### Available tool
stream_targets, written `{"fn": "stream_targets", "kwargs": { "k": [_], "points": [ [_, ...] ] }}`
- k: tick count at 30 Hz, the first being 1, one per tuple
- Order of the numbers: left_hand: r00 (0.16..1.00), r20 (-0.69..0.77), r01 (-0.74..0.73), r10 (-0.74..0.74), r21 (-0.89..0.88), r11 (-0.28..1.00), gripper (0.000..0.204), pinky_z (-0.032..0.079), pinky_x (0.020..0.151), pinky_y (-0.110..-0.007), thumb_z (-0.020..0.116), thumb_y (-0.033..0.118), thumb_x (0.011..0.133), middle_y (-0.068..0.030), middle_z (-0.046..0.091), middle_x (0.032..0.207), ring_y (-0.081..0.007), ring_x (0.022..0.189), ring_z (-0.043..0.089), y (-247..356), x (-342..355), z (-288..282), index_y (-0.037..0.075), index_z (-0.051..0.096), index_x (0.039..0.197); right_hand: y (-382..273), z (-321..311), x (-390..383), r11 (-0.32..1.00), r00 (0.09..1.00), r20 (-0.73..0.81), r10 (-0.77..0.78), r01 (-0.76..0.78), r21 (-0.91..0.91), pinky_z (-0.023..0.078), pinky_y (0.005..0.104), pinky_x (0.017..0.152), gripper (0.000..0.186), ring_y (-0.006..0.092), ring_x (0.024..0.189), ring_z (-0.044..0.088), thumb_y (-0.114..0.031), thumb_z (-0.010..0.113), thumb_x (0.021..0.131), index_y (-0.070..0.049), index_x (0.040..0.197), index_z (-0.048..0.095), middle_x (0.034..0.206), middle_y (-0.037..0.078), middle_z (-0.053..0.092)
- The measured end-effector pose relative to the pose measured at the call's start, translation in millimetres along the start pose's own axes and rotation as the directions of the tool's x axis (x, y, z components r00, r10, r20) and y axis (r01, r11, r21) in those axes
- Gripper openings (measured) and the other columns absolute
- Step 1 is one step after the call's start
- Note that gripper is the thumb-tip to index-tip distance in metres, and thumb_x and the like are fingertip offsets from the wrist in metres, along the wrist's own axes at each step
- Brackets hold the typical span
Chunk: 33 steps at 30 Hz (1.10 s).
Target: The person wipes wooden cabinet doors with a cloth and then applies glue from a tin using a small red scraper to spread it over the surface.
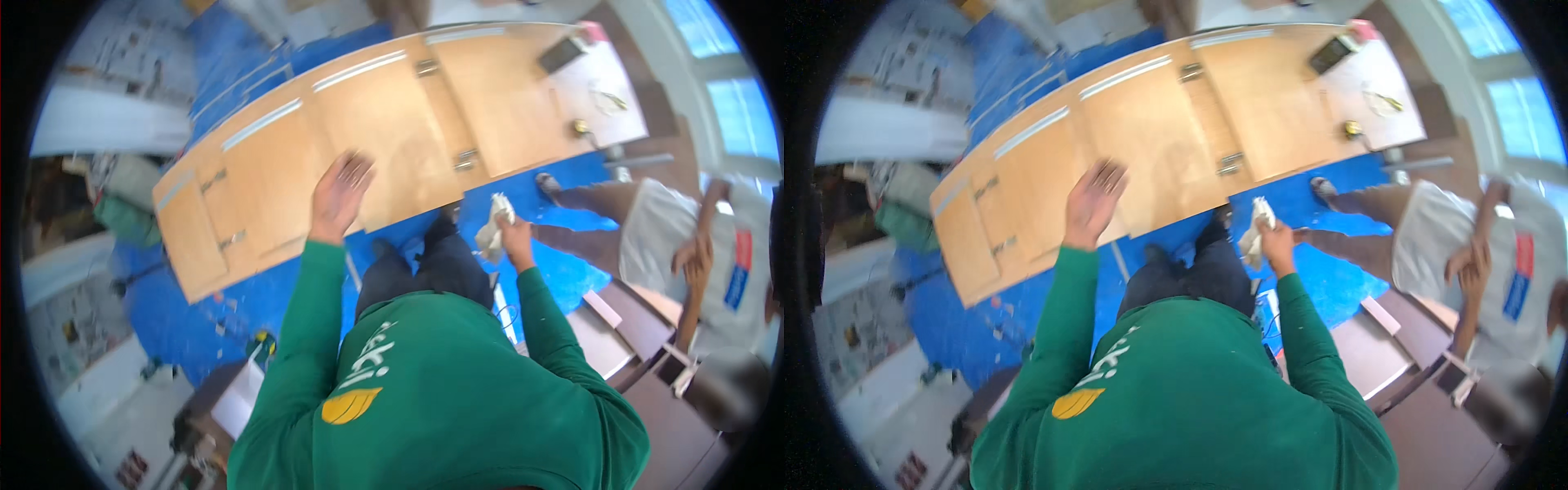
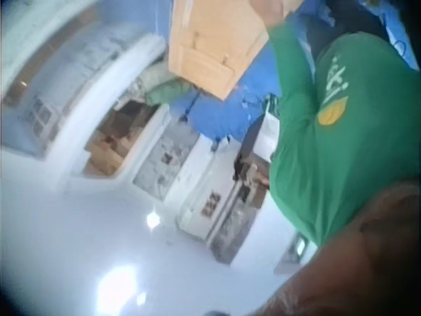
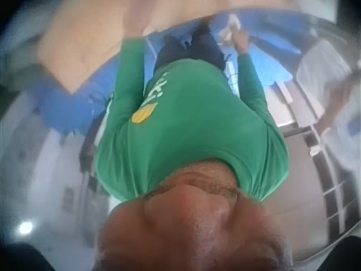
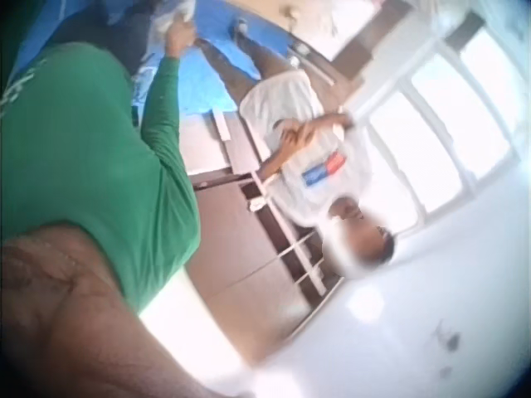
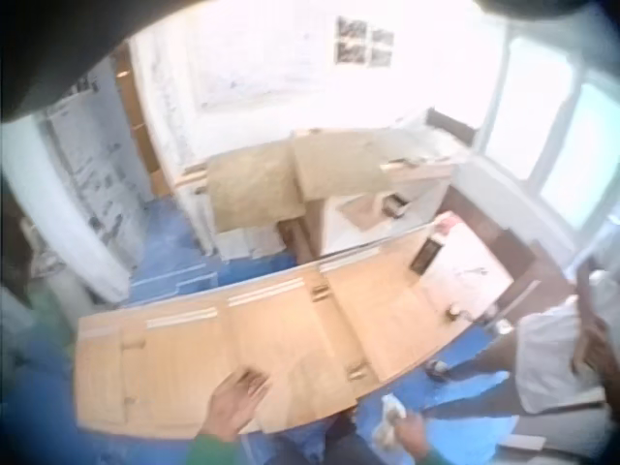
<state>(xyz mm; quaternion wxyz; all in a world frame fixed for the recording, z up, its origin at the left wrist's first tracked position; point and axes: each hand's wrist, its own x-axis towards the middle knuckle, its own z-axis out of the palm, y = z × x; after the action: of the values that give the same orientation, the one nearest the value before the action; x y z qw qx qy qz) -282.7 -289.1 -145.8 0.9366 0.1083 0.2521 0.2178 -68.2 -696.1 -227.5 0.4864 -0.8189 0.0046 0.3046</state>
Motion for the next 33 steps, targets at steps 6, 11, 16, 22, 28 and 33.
{"fn": "stream_targets", "kwargs": {
  "k": [6,11,16,22,28,33],
  "points": [
    [0.987,-0.133,-0.027,0.087,0.396,0.918,0.022,0.057,0.101,-0.04,0.068,0.002,0.107,-0.0075,0.068,0.111,-0.0199,0.104,0.066,5,-108,-126,0.001,0.065,0.128,-24,-75,-43,0.992,0.958,-0.281,-0.057,0.023,-0.122,0.059,0.0372,0.084,0.035,0.0185,0.088,0.073,-0.022,0.079,0.099,0.006,0.121,0.081,0.1,0.011,0.082],
    [0.878,-0.469,0.17,0.096,0.492,0.854,0.031,0.062,0.096,-0.04,0.072,0.007,0.107,-0.0097,0.072,0.112,-0.022,0.101,0.071,-1,-178,-170,-0.004,0.067,0.136,-77,-136,-17,0.962,0.816,-0.539,-0.209,0.073,-0.262,0.059,0.0463,0.087,0.039,0.0352,0.094,0.079,-0.037,0.076,0.098,-0.005,0.12,0.083,0.1,0.021,0.082],
    [0.792,-0.58,0.28,0.189,0.62,0.733,0.047,0.066,0.084,-0.041,0.071,0.03,0.11,-0.016,0.075,0.112,-0.024,0.09,0.074,-33,-221,-168,-0.005,0.064,0.142,-137,-205,73,0.828,0.727,-0.543,-0.42,0.063,-0.557,0.058,0.0519,0.092,0.045,0.0469,0.103,0.076,-0.047,0.073,0.098,-0.009,0.12,0.082,0.105,0.026,0.079],
    [0.761,-0.64,0.56,0.105,0.73,0.393,0.06,0.06,0.067,-0.045,0.061,0.054,0.113,-0.0194,0.077,0.093,-0.0262,0.076,0.074,-114,-255,-240,-0.002,0.067,0.135,-193,-262,241,0.834,0.704,-0.493,-0.512,0.269,-0.482,0.056,0.058,0.09,0.038,0.0499,0.098,0.074,-0.036,0.072,0.1,-0.002,0.113,0.08,0.099,0.03,0.077],
    [0.669,-0.734,0.731,0.121,0.678,0.072,0.054,0.057,0.064,-0.043,0.07,0.041,0.108,-0.0152,0.077,0.091,-0.0215,0.077,0.072,-241,-238,-141,-0.005,0.064,0.136,-199,-312,405,0.757,0.788,-0.389,-0.478,0.145,-0.637,0.053,0.0607,0.103,0.055,0.0521,0.112,0.07,-0.012,0.062,0.099,-0.012,0.154,0.06,0.119,0.03,0.076],
    [0.525,-0.831,0.779,0.183,0.556,0.29,0.066,0.056,0.063,-0.037,0.08,0.029,0.103,-0.0118,0.077,0.094,-0.0173,0.077,0.07,-295,-178,-14,-0.008,0.054,0.15,-173,-328,507,0.599,0.862,-0.232,-0.45,0.099,-0.794,0.047,0.0543,0.118,0.066,0.0449,0.139,0.059,-0.019,0.07,0.092,-0.011,0.156,0.058,0.155,0.023,0.061]
  ]
}}
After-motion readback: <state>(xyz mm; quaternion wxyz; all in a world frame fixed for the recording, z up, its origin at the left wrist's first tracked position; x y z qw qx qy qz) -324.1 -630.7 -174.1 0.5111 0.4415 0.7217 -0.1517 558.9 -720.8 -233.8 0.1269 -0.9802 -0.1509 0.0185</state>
